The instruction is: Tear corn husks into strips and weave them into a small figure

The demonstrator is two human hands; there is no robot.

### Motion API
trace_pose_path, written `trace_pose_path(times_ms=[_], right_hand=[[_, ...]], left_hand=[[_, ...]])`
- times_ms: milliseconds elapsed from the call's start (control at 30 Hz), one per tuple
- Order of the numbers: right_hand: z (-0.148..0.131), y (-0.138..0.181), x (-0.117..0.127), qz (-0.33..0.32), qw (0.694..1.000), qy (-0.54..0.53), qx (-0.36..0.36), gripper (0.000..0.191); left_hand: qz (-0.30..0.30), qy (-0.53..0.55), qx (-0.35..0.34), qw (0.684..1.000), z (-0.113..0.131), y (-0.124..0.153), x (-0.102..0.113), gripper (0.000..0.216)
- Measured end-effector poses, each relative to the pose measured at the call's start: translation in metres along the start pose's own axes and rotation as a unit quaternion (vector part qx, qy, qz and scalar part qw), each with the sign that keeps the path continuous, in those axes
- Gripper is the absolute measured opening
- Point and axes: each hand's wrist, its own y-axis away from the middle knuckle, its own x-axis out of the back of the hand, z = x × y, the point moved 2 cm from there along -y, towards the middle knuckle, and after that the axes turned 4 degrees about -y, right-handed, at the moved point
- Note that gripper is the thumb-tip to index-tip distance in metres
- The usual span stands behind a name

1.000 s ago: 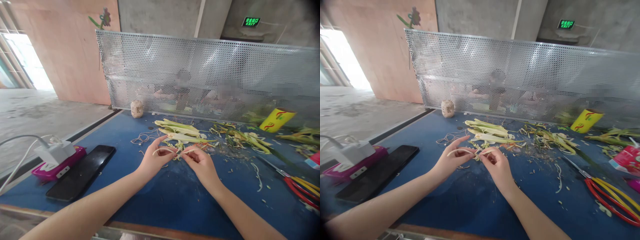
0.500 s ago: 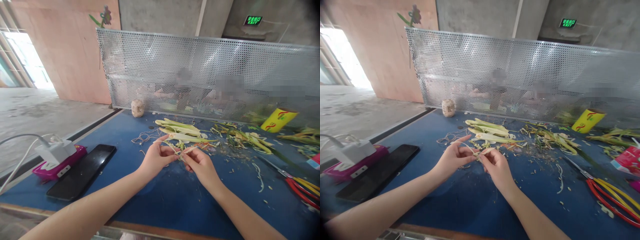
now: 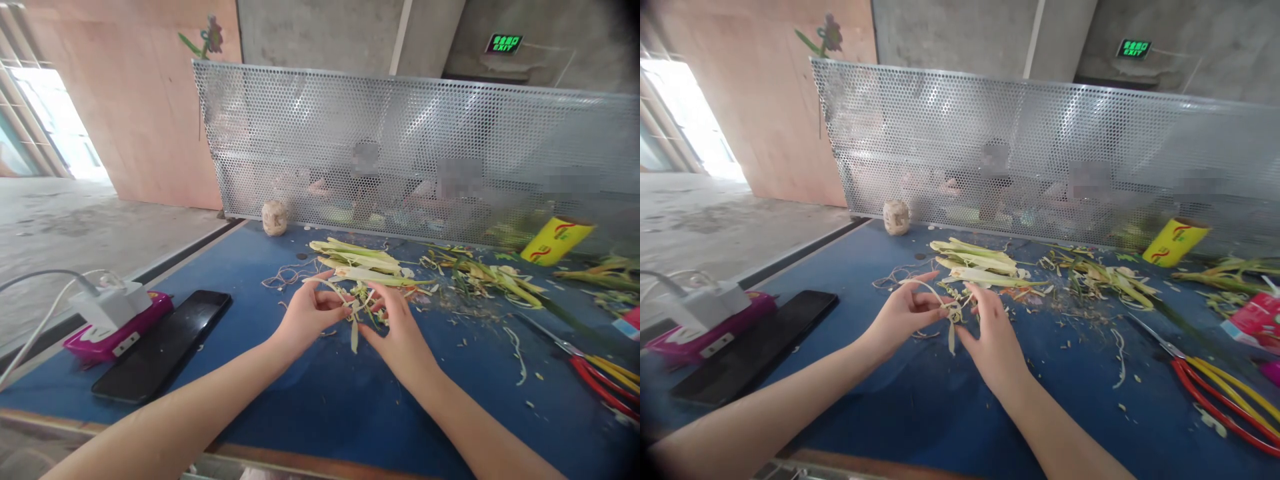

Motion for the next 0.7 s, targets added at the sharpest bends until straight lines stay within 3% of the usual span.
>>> trace_pose_path(times_ms=[167,333,400,467,567,700], right_hand=[[-0.017,0.001,0.012,0.064,0.976,0.146,0.145,0.017],[-0.025,0.004,0.012,0.135,0.96,0.195,0.146,0.009],[-0.024,0.003,0.011,0.123,0.962,0.195,0.147,0.009],[-0.022,0.001,0.01,0.069,0.977,0.157,0.126,0.01],[-0.015,-0.003,0.007,-0.005,0.996,0.084,0.04,0.012],[-0.009,-0.006,0.005,-0.046,0.995,-0.037,-0.079,0.017]], left_hand=[[-0.023,0.0,-0.001,1.0,-0.004,-0.001,0.0,0.076],[-0.042,-0.028,-0.018,0.999,-0.002,0.001,-0.002,0.077],[-0.049,-0.036,-0.019,0.998,-0.001,0.003,-0.003,0.078],[-0.054,-0.035,-0.024,0.998,-0.001,0.003,-0.003,0.078],[-0.064,-0.04,-0.023,0.997,-0.001,0.004,-0.004,0.079],[-0.076,-0.041,-0.018,0.996,-0.003,0.004,-0.004,0.08]])
